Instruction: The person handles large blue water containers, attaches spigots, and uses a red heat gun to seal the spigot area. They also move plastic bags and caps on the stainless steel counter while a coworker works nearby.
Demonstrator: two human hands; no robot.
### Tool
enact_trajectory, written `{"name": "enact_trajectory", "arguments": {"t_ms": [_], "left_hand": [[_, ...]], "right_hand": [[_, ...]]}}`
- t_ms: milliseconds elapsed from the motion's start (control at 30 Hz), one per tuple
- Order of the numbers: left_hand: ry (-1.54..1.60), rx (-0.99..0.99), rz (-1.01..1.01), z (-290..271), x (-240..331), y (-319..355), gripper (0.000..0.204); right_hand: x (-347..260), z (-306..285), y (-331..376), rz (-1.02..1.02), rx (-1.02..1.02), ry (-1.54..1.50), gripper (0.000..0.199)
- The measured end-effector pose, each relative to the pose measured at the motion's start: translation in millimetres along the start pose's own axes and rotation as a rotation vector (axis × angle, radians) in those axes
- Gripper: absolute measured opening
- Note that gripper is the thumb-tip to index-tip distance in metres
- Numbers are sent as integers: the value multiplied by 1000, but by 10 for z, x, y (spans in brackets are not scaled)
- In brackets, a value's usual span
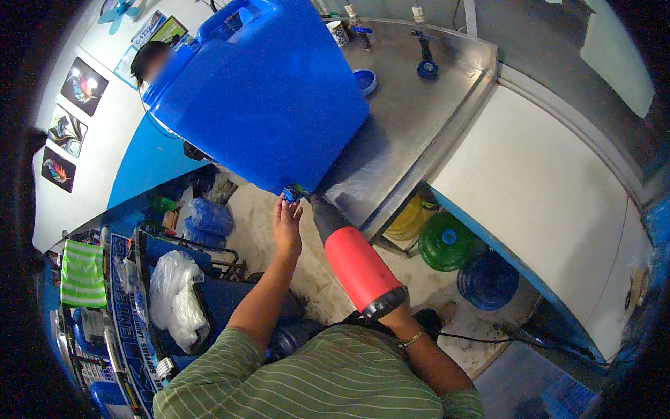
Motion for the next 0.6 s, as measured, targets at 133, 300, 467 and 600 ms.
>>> {"name": "enact_trajectory", "arguments": {"t_ms": [133, 300, 467, 600], "left_hand": [[-17, -38, -26, 56, -33, -27, 47], [0, -44, -82, 94, -14, -55, 50], [215, -241, -137, 150, -43, 57, 48], [131, -211, -122, -28, -107, 144, 44]], "right_hand": [[113, 42, 70, 135, -78, -323, 61], [56, 30, 66, 546, -259, -701, 59], [-34, 38, -1, 529, -169, -659, 63], [-399, -118, -139, 423, -96, -445, 61]]}}
Point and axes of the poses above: each hand's wrist, its own y-axis away from the middle knuckle, its own z-axis out of the palm, x = y × z, the point moved 4 cm from there along -y, towards the middle knuckle, and after that the axes turned 15 degrees about y, right-handed, at the moved point
